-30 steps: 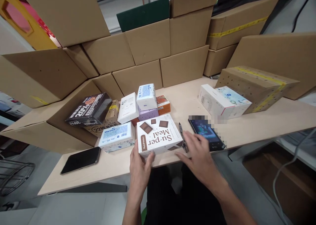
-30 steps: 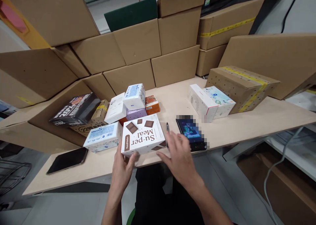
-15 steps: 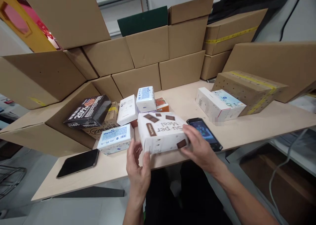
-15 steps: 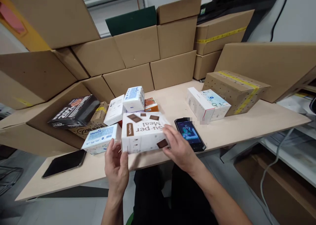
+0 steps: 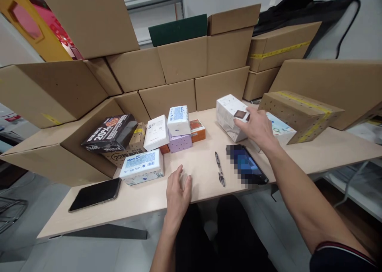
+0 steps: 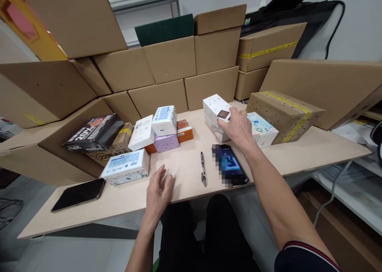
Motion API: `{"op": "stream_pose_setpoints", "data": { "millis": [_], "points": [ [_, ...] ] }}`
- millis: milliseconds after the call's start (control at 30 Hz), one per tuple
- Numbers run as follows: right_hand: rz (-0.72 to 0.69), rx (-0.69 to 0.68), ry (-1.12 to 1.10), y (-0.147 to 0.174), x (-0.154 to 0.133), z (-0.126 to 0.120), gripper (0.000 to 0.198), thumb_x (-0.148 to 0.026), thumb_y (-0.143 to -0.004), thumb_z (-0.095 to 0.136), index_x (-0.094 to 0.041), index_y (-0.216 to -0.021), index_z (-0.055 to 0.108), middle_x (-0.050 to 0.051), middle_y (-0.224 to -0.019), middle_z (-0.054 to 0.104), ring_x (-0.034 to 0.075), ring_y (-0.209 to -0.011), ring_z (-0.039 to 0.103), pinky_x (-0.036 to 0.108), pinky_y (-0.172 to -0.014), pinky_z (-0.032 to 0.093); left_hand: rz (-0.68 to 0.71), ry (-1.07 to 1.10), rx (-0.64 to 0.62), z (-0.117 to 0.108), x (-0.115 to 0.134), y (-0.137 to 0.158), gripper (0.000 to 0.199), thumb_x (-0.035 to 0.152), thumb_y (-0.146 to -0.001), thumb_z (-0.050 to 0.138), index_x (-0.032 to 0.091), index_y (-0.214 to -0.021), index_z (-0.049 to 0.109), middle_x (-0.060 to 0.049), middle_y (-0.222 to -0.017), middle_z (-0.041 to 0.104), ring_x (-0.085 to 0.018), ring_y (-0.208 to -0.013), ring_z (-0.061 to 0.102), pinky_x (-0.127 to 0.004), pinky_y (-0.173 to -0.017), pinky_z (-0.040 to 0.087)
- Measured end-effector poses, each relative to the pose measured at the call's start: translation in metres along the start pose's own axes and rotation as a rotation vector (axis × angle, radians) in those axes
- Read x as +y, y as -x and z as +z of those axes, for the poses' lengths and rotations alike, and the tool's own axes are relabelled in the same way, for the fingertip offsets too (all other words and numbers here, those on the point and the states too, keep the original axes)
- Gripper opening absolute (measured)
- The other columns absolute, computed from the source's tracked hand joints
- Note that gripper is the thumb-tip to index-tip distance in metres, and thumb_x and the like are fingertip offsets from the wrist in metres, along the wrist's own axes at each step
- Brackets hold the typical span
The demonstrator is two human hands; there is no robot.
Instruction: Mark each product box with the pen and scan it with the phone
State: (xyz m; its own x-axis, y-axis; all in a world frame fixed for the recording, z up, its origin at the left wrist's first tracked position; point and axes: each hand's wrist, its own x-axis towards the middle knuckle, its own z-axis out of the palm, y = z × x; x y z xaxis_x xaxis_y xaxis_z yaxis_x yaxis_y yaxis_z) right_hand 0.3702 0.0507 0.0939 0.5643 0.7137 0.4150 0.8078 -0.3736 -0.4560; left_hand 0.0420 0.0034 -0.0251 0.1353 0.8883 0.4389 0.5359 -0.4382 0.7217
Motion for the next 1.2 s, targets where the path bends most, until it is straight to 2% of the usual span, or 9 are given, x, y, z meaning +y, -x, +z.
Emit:
{"op": "stream_pose_setpoints", "data": {
  "millis": [167,300,433,533,667,800,967,1067,1200],
  "points": [
    [0.084,-0.017,0.137,-0.009,-0.016,0.010,0.055,-0.051,-0.089,0.054,-0.006,-0.122,0.059,0.031,-0.123,0.051,0.039,-0.103,0.060,0.050,-0.079,0.047,0.024,-0.064,-0.010,0.000,0.001,0.001,0.043,0.037,-0.094,0.057,0.021,-0.133,0.054,-0.013,-0.119,0.065,-0.026,-0.113,0.063,-0.046,-0.097,0.053],
    [-0.148,0.109,0.175,0.012,-0.068,-0.002,0.057,-0.053,-0.094,0.049,-0.009,-0.130,0.054,0.032,-0.145,0.032,0.044,-0.118,0.049,0.053,-0.083,0.046,0.033,-0.085,-0.028,0.001,0.004,0.002,0.044,0.036,-0.094,0.057,0.022,-0.136,0.052,-0.012,-0.120,0.065,-0.026,-0.114,0.063,-0.044,-0.096,0.054],
    [-0.360,-0.092,0.045,0.038,-0.146,0.004,0.069,-0.064,-0.094,0.039,-0.019,-0.147,0.038,0.026,-0.138,0.042,0.036,-0.106,0.058,0.045,-0.078,0.051,0.012,-0.083,-0.020,0.002,0.002,0.002,0.045,0.036,-0.094,0.057,0.022,-0.136,0.052,-0.012,-0.120,0.065,-0.025,-0.113,0.064,-0.044,-0.096,0.055],
    [-0.369,-0.154,0.043,0.047,-0.194,0.028,0.079,-0.072,-0.091,0.035,-0.017,-0.147,0.037,0.028,-0.141,0.040,0.035,-0.104,0.060,0.046,-0.078,0.051,0.012,-0.080,-0.003,0.002,-0.001,0.003,0.042,0.035,-0.094,0.057,0.021,-0.133,0.054,-0.012,-0.118,0.065,-0.025,-0.112,0.064,-0.044,-0.096,0.055],
    [-0.328,-0.256,0.056,0.048,-0.224,0.055,0.072,-0.061,-0.094,0.041,-0.006,-0.139,0.047,0.033,-0.140,0.041,0.037,-0.110,0.056,0.046,-0.079,0.051,0.015,-0.077,0.011,0.001,-0.004,0.003,0.039,0.033,-0.094,0.056,0.020,-0.130,0.057,-0.012,-0.115,0.066,-0.024,-0.110,0.064,-0.044,-0.095,0.055],
    [-0.307,-0.257,0.004,0.042,-0.212,0.052,0.054,-0.041,-0.089,0.054,-0.008,-0.133,0.052,0.030,-0.134,0.047,0.038,-0.110,0.057,0.047,-0.081,0.050,0.007,-0.061,0.011,0.001,-0.004,0.003,0.037,0.033,-0.094,0.056,0.019,-0.128,0.058,-0.012,-0.115,0.067,-0.024,-0.109,0.064,-0.045,-0.097,0.054],
    [-0.308,-0.276,-0.116,0.048,-0.141,0.014,0.052,-0.046,-0.088,0.052,-0.019,-0.132,0.054,0.017,-0.122,0.053,0.031,-0.104,0.061,0.045,-0.088,0.051,-0.099,0.130,0.020,-0.001,-0.007,0.004,0.039,0.039,-0.093,0.058,0.021,-0.128,0.059,-0.013,-0.124,0.064,-0.024,-0.115,0.063,-0.045,-0.101,0.052],
    [-0.390,-0.299,-0.436,0.073,-0.087,-0.005,0.051,-0.043,-0.083,0.060,-0.025,-0.130,0.056,0.011,-0.128,0.050,0.027,-0.112,0.059,0.044,-0.099,0.050,-0.191,0.313,0.142,-0.004,-0.007,0.004,0.045,0.045,-0.092,0.059,0.022,-0.131,0.056,-0.013,-0.131,0.062,-0.024,-0.121,0.061,-0.043,-0.105,0.050],
    [-0.575,-0.364,-0.584,0.114,-0.045,-0.005,0.046,-0.032,-0.078,0.066,-0.027,-0.123,0.059,0.009,-0.130,0.048,0.027,-0.122,0.054,0.044,-0.105,0.048,-0.260,0.438,0.359,-0.007,-0.005,0.004,0.052,0.050,-0.095,0.053,0.024,-0.140,0.048,-0.012,-0.141,0.056,-0.023,-0.130,0.055,-0.037,-0.109,0.046]
  ]
}}
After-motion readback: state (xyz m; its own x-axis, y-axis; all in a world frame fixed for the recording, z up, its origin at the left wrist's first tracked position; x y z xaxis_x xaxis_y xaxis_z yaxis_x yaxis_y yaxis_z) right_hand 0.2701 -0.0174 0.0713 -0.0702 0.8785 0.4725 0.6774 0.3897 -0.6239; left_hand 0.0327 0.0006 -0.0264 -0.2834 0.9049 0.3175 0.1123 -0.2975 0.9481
